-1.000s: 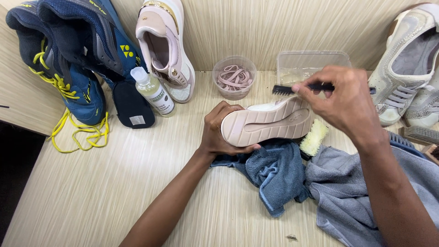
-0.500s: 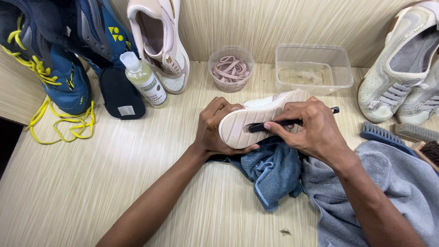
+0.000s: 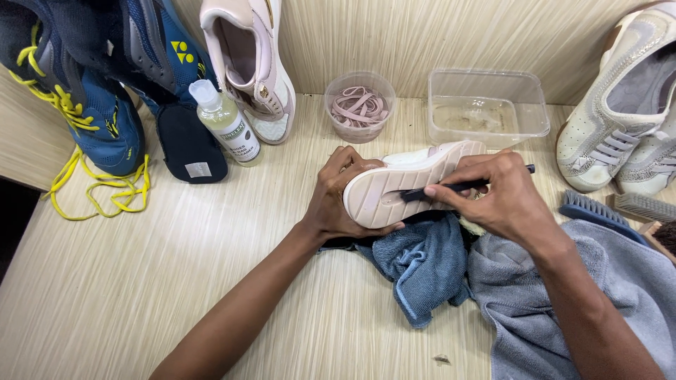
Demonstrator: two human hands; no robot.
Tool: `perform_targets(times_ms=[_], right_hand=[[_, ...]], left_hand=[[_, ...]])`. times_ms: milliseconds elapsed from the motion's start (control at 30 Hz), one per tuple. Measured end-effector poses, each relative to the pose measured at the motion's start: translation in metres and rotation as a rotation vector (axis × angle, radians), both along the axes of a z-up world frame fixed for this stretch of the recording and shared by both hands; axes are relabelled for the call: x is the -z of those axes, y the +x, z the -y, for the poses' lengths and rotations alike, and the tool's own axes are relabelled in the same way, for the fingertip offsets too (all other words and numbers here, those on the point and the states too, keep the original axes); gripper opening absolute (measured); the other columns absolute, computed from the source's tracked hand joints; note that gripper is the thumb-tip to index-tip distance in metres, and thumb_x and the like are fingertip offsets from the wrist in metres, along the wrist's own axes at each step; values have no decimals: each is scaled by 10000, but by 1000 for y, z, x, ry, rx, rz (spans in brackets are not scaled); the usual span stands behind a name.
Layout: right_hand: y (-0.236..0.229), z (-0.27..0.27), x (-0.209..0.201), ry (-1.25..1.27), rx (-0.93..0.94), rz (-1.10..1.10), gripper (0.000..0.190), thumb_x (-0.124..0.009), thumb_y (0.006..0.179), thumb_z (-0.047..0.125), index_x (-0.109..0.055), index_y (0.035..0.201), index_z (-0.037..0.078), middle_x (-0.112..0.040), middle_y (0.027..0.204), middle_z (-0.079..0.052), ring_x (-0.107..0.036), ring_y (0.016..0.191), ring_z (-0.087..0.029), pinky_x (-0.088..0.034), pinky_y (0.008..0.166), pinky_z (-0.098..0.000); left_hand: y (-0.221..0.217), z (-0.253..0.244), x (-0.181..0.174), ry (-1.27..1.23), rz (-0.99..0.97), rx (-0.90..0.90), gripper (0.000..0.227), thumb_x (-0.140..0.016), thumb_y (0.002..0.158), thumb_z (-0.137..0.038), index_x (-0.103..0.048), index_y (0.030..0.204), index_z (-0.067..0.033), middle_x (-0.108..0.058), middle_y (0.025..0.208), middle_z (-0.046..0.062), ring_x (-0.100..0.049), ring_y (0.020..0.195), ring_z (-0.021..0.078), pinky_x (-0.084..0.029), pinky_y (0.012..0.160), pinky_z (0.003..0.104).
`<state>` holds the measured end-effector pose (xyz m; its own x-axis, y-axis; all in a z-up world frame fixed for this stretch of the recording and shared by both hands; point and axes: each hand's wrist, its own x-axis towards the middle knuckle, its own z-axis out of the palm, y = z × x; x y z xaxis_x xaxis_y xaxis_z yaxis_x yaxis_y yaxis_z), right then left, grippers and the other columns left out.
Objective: The person scrubs the sole of a pink sneaker with a brush, wipes it with a cloth, and uses a smaller brush to clean the tread grooves. The shoe is held over a cloth on a wooden shelf with other shoes and cleaning supplies nearby.
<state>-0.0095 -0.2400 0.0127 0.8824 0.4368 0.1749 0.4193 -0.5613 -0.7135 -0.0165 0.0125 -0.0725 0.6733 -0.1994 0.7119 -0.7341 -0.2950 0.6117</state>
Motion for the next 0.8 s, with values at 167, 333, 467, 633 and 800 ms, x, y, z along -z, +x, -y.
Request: perform_targets(times_ms=[167, 333, 467, 633, 800], right_hand=[[-9, -10, 6, 66, -32, -19, 129, -852, 815, 208, -842, 755, 94, -673, 529, -74, -542, 503, -143, -425, 479, -275], [-6, -9, 4, -9, -17, 84, 136, -872, 810, 240, -835, 760, 119, -642, 524, -67, -503, 482, -153, -410, 468, -290], [-7, -1, 6, -10, 24, 111, 136, -851, 836, 239, -832, 796, 110, -699, 578, -63, -593, 536, -161, -421, 598, -296], [-5, -6, 12, 17, 36, 161, 160, -840, 869, 222, -823, 801, 78, -696, 586, -86, -595, 557, -169, -416, 573, -282], [-7, -3, 12, 103, 41, 7, 147, -845, 845, 196, -826, 778, 66, -710, 574, -107, -591, 568, -172, -420, 561, -279]], left_hand=[[-9, 0, 0, 22, -21, 12, 754, -962, 579, -511, -708, 1186, -142, -532, 926, 67, -532, 785, 246, -519, 791, 382], [-4, 4, 2, -2, 13, 0, 752, -956, 590, -497, -699, 1199, -138, -515, 924, 65, -523, 789, 241, -512, 793, 386], [-7, 2, 0, -3, -22, 4, 748, -965, 579, -476, -704, 1190, -132, -515, 927, 69, -525, 797, 239, -505, 786, 375], [-1, 5, -2, -49, -24, 9, 759, -969, 580, -491, -700, 1200, -147, -518, 945, 66, -555, 843, 245, -502, 790, 359], [-7, 1, 4, -29, -62, 20, 771, -973, 571, -474, -697, 1214, -149, -484, 925, 74, -521, 826, 244, -483, 790, 337]])
